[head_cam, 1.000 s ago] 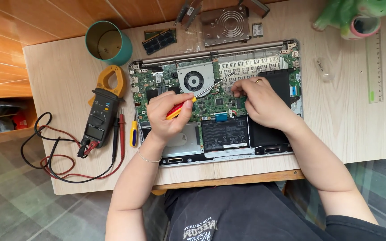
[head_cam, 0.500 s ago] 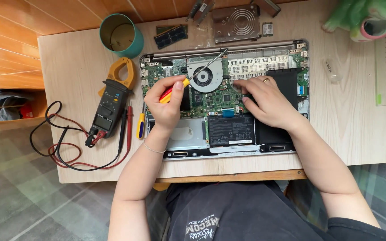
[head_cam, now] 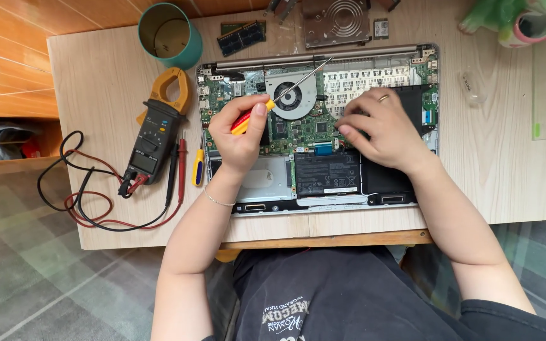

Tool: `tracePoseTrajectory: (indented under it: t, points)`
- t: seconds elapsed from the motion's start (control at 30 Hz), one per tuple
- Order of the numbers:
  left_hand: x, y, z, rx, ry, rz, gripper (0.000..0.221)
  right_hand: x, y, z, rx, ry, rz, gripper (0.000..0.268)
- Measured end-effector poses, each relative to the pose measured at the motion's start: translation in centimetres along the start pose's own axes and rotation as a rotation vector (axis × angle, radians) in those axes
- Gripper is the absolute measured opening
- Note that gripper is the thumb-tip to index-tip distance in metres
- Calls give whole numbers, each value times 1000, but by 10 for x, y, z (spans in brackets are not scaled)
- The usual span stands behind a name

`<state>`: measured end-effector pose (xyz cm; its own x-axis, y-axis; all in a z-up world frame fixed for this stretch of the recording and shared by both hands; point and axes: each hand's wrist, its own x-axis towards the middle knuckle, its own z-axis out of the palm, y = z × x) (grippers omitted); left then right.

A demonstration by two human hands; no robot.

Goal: Repairing and connecting components on a laptop motherboard using tools.

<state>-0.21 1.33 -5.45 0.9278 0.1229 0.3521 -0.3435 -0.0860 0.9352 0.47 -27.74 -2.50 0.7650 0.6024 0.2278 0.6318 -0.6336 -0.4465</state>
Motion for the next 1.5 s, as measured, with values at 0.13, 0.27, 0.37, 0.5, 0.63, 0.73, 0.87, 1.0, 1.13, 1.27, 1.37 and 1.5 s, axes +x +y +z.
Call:
tracePoseTrajectory:
  t: [0.13, 0.27, 0.37, 0.5, 0.63, 0.73, 0.87, 1.0, 1.13, 1.27, 1.37, 1.5]
  points:
    - [0, 0, 0, -10, -3, 20, 16, 0, -5, -1, -92, 73, -76, 21]
    - [0, 3, 1, -18, -20, 27, 16, 0, -7, -1, -136, 8, -29, 18]
    - [-1, 3, 0, -16, -34, 18, 17, -6, -11, -21, -163, 43, -2, 26]
    - [0, 4, 0, -6, -17, 18, 17, -51, -10, -64, -19, 125, 168, 46]
    - [2, 3, -1, 17, -20, 74, 15, -111, 0, -62, 93, 247, 443, 49]
    - [5, 15, -3, 80, -91, 60, 16, -140, 10, -26, 376, 357, 582, 57]
    - [11, 51, 4, 194, -339, 206, 23, -135, -2, -10, 338, 283, 562, 65]
    - [-3, 81, 22, 333, -641, 308, 38, -137, -4, -8, 362, 248, 556, 68]
    - [-38, 57, 29, 341, -850, 253, 38, -139, -3, -9, 378, 268, 502, 71]
    - [-48, 53, 34, 354, -865, 38, 34, -140, 0, -9, 520, 311, 494, 76]
    - [-52, 53, 34, 355, -812, -41, 34, -138, 0, -18, 529, 315, 450, 75]
    - [-51, 51, 35, 325, -763, -62, 34, -118, 11, -45, 289, 203, 573, 62]
